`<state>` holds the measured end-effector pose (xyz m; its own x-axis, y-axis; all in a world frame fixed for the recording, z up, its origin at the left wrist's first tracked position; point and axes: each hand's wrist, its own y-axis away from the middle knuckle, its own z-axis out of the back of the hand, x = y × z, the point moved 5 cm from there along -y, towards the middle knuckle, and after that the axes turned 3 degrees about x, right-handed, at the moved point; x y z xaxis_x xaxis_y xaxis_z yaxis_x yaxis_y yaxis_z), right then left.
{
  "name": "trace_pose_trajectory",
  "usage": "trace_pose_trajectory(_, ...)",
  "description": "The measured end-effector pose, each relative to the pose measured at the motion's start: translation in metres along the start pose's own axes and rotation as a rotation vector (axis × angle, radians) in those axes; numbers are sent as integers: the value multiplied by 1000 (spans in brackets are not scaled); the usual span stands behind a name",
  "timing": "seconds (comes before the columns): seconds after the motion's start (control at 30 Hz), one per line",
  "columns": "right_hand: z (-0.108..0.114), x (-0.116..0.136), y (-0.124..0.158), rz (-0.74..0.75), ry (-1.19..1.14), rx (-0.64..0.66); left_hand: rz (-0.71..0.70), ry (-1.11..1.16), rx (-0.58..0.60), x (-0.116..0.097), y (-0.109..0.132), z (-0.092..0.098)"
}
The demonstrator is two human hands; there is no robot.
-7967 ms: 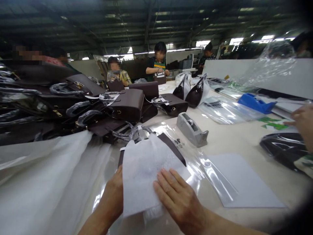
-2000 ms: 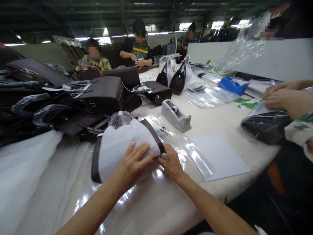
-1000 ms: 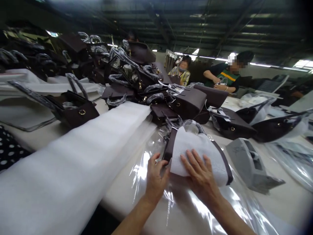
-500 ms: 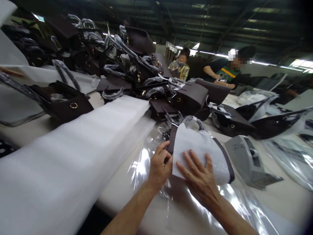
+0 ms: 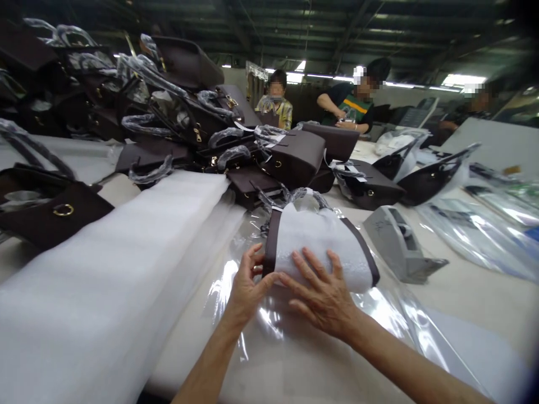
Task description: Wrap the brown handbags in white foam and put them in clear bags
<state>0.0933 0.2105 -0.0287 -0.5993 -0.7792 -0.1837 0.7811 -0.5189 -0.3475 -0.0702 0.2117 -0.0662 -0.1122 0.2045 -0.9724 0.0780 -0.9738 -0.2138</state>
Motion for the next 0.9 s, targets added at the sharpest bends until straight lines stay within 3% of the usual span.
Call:
trace_pose_trajectory(0.1, 6, -1, -1, -25, -75, 34, 25, -27, 90, 2, -5, -1)
trace_pose_trajectory(0.23, 22, -13, 2, -37, -231, -34, 1, -124, 89, 3, -9, 1)
trace_pose_trajectory(0.3, 33, -40, 16, -278, -320, -220, 0, -195, 55, 5, -10, 1)
trace_pose_trajectory(0.37, 34, -76, 44, -735, -452, -384, -1, -268, 3, 4, -10, 0)
trace_pose_trajectory(0.43, 27, -97, 72, -1068, -616, -390, -18, -327, -47, -4, -9, -2)
trace_pose_trajectory(0.47, 24, -102, 81, -1122, -689, -346, -32, -347, -64, -9, -6, -4)
trace_pose_trajectory(0.63, 42, -103, 109, -1071, -769, -340, -57, -447, -151, -32, 26, -15)
trace_pose_trajectory(0.77, 36, -96, 126, -1039, -887, -279, -45, -509, -155, -23, 56, -26)
trace_pose_trajectory(0.9, 22, -86, 139, -1050, -974, -251, -25, -537, -169, -12, 65, -29)
